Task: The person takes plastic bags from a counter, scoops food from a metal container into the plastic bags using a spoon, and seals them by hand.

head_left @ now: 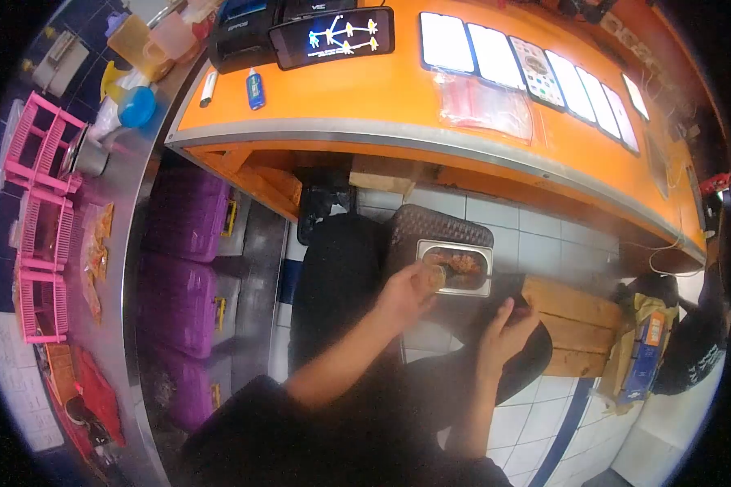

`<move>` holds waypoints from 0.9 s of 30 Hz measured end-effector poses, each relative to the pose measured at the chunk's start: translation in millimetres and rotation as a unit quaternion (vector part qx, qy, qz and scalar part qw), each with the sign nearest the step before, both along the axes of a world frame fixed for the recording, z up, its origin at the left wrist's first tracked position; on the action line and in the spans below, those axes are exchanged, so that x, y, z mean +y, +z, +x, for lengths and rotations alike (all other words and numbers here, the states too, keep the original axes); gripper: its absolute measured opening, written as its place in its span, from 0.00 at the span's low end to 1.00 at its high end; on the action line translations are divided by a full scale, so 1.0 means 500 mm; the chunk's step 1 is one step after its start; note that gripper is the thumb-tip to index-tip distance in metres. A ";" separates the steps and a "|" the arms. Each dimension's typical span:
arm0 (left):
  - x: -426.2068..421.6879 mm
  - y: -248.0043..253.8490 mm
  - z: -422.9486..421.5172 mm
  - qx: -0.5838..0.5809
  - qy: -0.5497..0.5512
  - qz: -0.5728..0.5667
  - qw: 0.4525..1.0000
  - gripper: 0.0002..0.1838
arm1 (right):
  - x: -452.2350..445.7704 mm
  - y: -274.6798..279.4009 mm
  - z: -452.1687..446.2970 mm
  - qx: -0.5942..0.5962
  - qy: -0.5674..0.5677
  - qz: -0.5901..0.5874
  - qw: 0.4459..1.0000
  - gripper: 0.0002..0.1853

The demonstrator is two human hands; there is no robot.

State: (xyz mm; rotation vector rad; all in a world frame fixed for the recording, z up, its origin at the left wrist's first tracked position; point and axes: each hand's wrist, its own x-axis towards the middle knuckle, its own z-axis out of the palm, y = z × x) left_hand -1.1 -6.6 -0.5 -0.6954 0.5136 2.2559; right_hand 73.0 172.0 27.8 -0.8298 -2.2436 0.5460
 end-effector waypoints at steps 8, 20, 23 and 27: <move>0.063 0.002 0.007 0.046 0.023 0.042 0.998 0.17 | -0.068 0.000 0.017 -0.041 0.201 -0.620 0.757 0.13; 0.044 -0.015 0.007 0.031 -0.015 0.037 0.999 0.20 | -0.107 0.012 -0.014 0.039 0.174 -0.786 0.592 0.10; 0.032 -0.016 0.010 0.048 -0.041 0.071 0.995 0.21 | -0.109 0.025 -0.018 0.048 0.164 -0.802 0.573 0.10; 0.043 -0.043 0.019 0.087 -0.027 0.130 0.987 0.24 | -0.103 0.014 -0.015 0.091 0.183 -0.822 0.532 0.08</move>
